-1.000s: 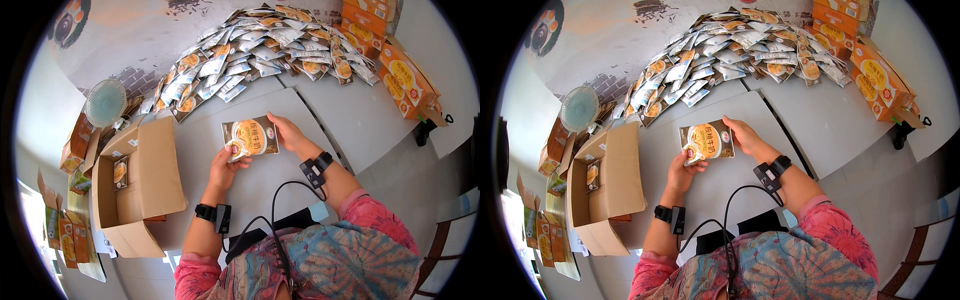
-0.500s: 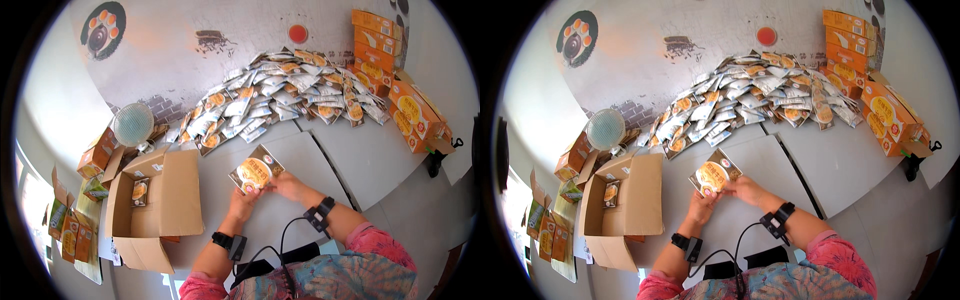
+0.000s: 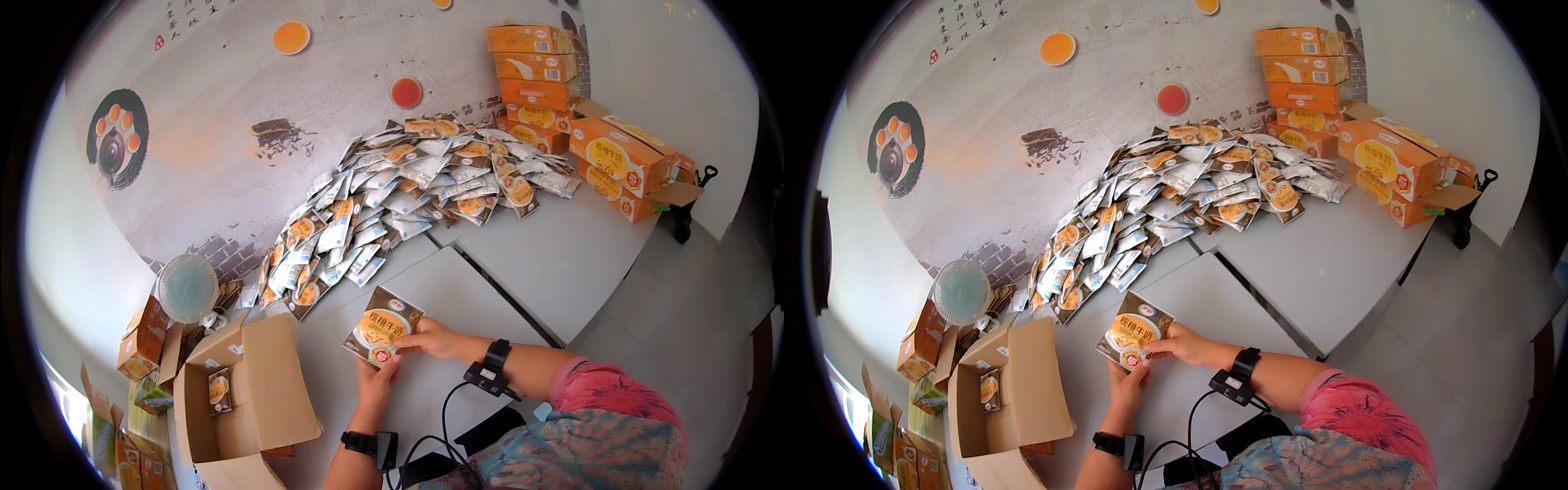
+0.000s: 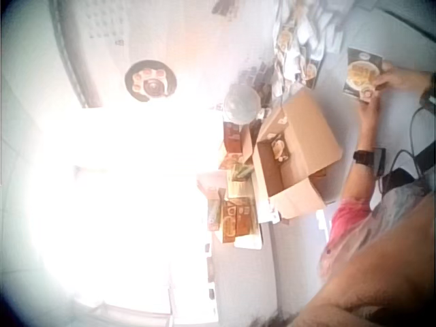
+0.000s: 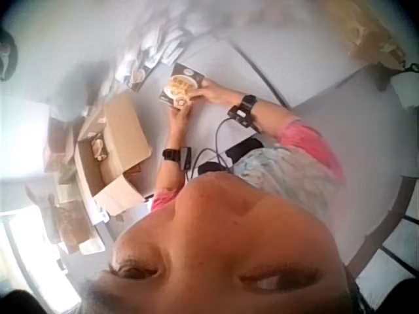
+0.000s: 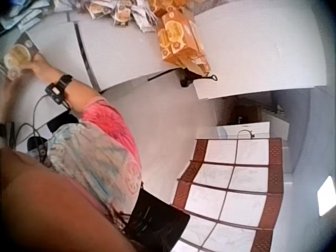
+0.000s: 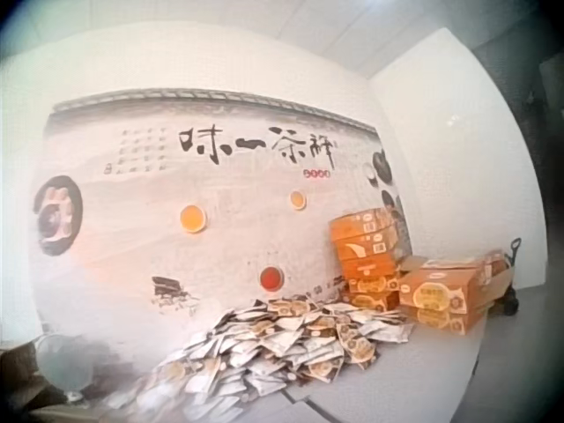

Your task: The person picks up individual silver packets from a pile on a table by hand and places them one at a time into an open cardboard box.

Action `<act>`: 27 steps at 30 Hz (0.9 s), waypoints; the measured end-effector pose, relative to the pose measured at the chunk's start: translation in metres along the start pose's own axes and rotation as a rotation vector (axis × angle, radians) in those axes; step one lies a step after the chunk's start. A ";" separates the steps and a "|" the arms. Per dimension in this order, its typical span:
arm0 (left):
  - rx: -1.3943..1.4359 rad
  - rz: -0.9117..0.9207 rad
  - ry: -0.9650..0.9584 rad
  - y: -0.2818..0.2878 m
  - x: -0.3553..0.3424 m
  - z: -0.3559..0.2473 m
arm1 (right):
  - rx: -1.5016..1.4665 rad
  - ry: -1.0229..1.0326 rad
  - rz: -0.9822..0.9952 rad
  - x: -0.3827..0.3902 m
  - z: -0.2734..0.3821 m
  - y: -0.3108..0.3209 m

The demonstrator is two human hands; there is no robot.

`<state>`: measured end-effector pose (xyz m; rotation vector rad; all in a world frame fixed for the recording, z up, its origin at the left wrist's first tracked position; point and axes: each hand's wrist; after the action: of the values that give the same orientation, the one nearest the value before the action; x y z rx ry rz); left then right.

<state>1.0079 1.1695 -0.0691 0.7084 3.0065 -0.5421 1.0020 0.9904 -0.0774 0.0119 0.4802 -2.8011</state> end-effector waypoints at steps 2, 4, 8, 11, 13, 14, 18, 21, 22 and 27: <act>0.004 0.002 -0.045 0.006 0.003 0.002 | -0.012 -0.036 -0.035 0.003 0.007 -0.009; 0.144 -0.061 -0.070 -0.001 0.001 0.004 | -0.058 -0.042 -0.058 0.000 0.002 0.001; 0.308 -0.075 -0.038 0.024 -0.007 0.009 | -0.118 -0.057 -0.099 -0.001 0.001 0.011; 0.472 0.070 0.106 0.032 -0.010 0.005 | -0.208 -0.018 -0.092 -0.004 -0.002 0.012; 0.455 0.084 0.162 0.026 -0.011 0.006 | -0.245 -0.018 -0.087 -0.005 -0.004 0.015; 0.423 0.080 0.172 0.022 -0.010 0.006 | -0.228 -0.021 -0.060 -0.005 -0.006 0.016; 0.282 0.068 0.187 0.022 -0.004 0.004 | 0.115 -0.081 0.048 0.008 0.017 -0.010; 0.148 -0.014 0.155 0.008 0.002 -0.004 | 0.333 -0.018 0.124 0.008 0.013 -0.009; 0.083 -0.007 0.139 0.009 0.002 -0.002 | 0.330 0.043 0.122 0.010 0.014 -0.013; -0.140 -0.042 0.098 0.000 0.003 -0.001 | 0.331 0.068 0.125 0.007 0.006 -0.006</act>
<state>1.0053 1.1713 -0.0683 0.6833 3.1175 -0.3016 0.9937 0.9921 -0.0702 0.2011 0.0240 -2.7292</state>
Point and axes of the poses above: each hand's wrist, its own x-axis away from the middle knuckle, its own y-axis out of the back of the hand, z = x × y, and after that the axes turned 10 degrees about x, right-handed
